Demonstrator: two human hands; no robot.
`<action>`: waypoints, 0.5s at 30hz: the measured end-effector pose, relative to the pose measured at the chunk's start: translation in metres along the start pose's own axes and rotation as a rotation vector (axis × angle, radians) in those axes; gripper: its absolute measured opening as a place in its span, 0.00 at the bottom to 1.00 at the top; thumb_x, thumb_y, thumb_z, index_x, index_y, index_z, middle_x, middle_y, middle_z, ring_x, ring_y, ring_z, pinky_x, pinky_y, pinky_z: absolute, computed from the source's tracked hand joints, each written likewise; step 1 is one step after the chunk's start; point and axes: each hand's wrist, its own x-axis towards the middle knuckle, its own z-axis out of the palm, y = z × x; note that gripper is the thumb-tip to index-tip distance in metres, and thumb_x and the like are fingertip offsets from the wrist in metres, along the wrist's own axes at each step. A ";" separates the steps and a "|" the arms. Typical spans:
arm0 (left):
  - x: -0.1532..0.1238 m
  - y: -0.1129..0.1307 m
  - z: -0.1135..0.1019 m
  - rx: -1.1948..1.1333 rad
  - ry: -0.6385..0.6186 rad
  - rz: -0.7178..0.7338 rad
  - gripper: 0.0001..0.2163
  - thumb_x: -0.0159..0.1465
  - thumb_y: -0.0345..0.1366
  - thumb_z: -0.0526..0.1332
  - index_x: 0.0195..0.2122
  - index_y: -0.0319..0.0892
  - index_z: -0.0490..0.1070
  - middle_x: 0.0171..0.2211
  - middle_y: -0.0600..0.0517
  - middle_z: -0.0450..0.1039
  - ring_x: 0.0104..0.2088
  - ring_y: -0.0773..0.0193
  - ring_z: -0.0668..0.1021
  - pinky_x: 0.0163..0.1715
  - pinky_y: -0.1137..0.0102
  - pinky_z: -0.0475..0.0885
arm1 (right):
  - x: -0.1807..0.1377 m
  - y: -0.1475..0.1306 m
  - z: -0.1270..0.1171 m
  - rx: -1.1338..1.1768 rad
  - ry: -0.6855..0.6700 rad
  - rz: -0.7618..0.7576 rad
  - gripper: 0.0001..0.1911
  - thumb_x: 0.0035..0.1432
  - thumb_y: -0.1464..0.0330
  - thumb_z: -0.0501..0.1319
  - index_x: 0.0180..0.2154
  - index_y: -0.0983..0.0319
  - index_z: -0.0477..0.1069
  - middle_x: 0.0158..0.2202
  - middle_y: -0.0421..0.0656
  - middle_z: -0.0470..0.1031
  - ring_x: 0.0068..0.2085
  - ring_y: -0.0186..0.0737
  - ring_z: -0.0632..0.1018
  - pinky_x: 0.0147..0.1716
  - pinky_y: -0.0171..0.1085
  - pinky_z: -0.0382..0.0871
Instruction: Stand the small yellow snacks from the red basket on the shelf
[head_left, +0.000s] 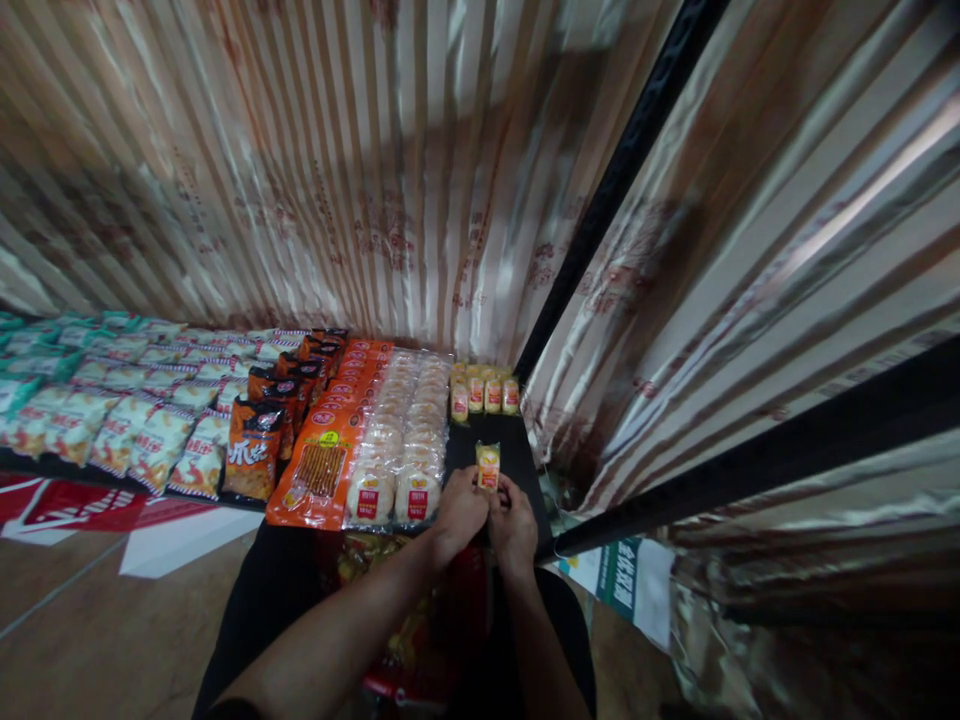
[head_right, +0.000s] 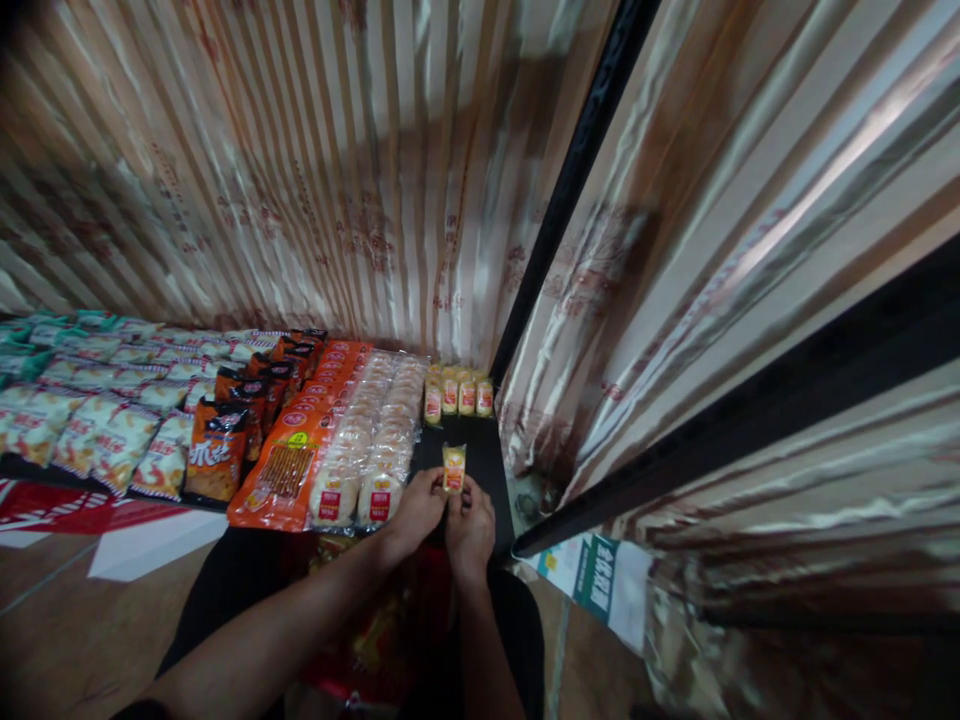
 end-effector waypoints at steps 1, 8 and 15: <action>0.002 0.001 0.001 -0.008 0.008 -0.013 0.16 0.56 0.26 0.53 0.44 0.39 0.73 0.42 0.45 0.73 0.41 0.59 0.73 0.44 0.70 0.66 | 0.002 0.001 0.001 0.004 -0.001 -0.002 0.24 0.51 0.58 0.52 0.45 0.63 0.73 0.40 0.49 0.75 0.35 0.42 0.75 0.38 0.40 0.69; 0.013 0.006 0.004 -0.048 0.003 -0.002 0.14 0.56 0.27 0.54 0.41 0.39 0.73 0.40 0.45 0.74 0.41 0.60 0.74 0.43 0.70 0.67 | 0.015 0.005 0.011 0.026 0.027 -0.014 0.25 0.51 0.59 0.52 0.46 0.64 0.73 0.41 0.51 0.74 0.34 0.41 0.75 0.38 0.40 0.69; 0.026 0.010 0.008 -0.176 -0.046 -0.025 0.14 0.57 0.26 0.52 0.42 0.40 0.72 0.39 0.49 0.77 0.35 0.67 0.77 0.35 0.75 0.72 | 0.029 0.001 0.015 0.022 -0.005 -0.015 0.25 0.52 0.59 0.51 0.46 0.65 0.72 0.41 0.50 0.74 0.33 0.40 0.76 0.37 0.39 0.70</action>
